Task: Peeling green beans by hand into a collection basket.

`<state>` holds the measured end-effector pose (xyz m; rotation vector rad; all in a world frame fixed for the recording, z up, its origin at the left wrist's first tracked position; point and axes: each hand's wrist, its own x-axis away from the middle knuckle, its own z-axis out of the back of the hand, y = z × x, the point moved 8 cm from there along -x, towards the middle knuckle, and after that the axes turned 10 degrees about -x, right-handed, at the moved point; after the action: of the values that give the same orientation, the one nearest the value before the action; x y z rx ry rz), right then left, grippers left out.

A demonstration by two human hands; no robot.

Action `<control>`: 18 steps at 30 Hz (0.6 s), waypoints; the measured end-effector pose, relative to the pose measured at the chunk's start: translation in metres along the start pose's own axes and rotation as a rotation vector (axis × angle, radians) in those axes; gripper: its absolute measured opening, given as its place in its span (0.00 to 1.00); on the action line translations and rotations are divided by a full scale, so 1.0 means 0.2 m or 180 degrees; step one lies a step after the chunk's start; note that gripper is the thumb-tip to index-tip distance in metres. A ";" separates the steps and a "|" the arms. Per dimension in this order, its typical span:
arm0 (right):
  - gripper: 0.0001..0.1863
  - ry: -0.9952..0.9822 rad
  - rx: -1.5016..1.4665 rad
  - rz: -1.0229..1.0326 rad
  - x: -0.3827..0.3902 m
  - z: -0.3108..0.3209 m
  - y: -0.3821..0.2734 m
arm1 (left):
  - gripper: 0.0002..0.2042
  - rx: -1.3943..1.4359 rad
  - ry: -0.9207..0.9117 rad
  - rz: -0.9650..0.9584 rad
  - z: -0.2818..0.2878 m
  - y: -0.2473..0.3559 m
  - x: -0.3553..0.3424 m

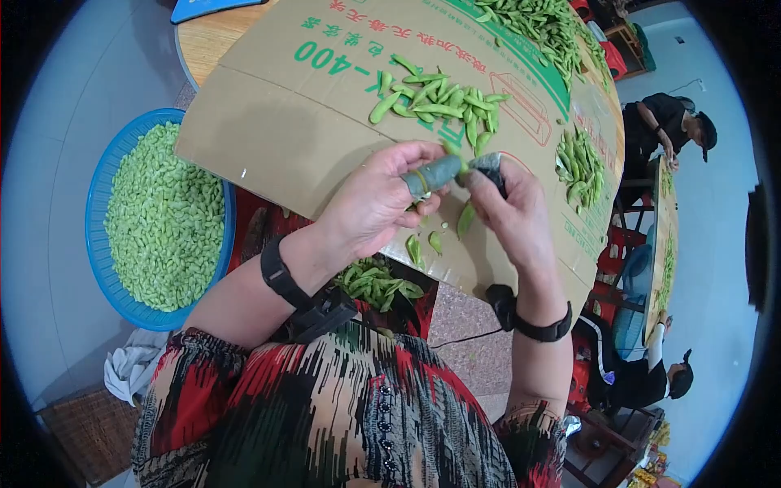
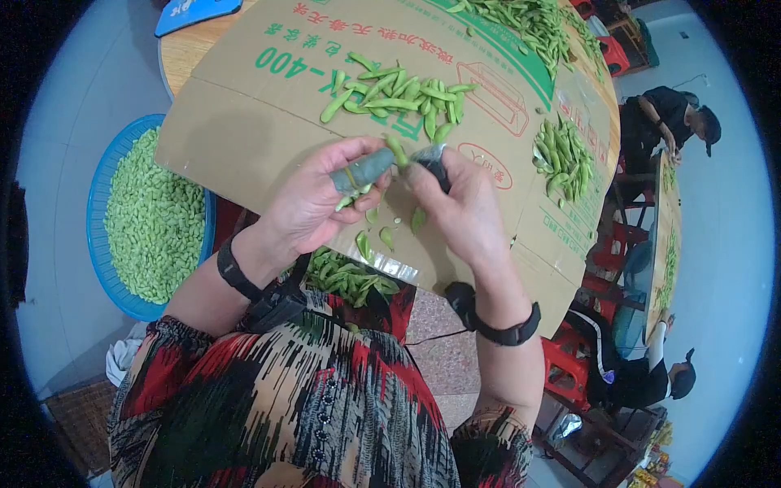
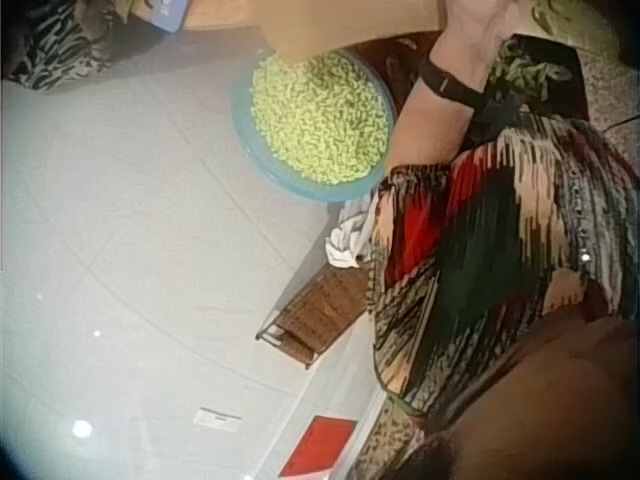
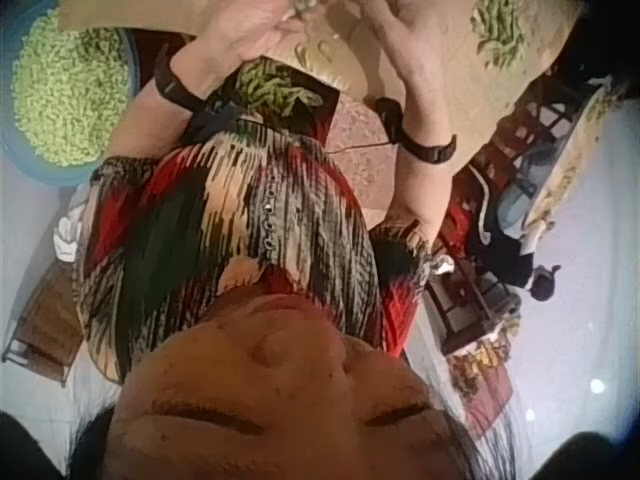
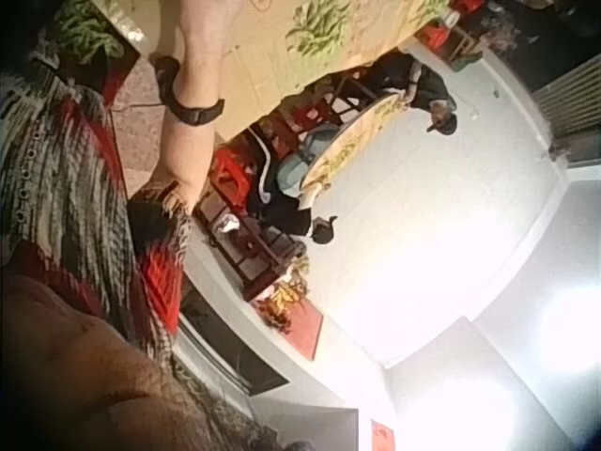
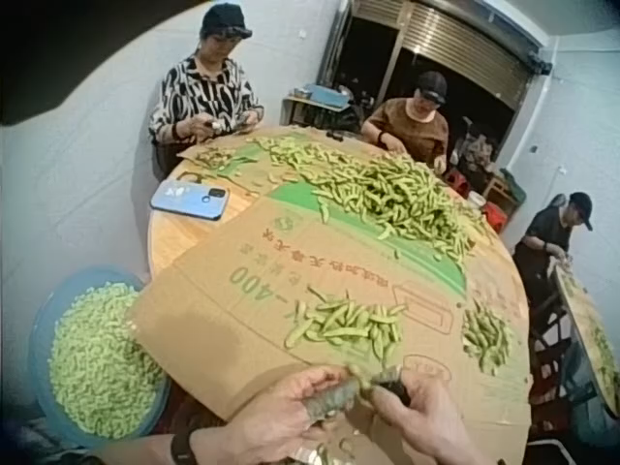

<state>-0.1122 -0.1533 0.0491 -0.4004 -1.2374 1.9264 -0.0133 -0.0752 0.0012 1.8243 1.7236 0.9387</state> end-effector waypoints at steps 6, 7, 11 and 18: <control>0.11 -0.0599 -0.1846 -0.0592 0.16 -0.10 0.02 | 0.08 -0.0025 -0.0009 -0.0290 -0.01 -0.03 -0.01; 0.11 -0.0620 -0.2073 -0.0606 0.17 -0.10 0.03 | 0.07 -0.0018 0.0016 -0.0351 -0.01 -0.02 -0.01; 0.09 -0.0629 -0.2368 -0.0513 0.19 -0.12 0.04 | 0.08 -0.0196 0.0105 -0.0340 -0.02 -0.03 0.01; 0.08 -0.0836 -0.3581 -0.1237 0.23 -0.21 0.07 | 0.10 0.0332 -0.0376 -0.0089 -0.03 -0.06 0.02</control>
<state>-0.1223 -0.0950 0.0240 -0.4114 -2.3127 0.8210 -0.0268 -0.0698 -0.0024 1.8763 1.7493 0.7270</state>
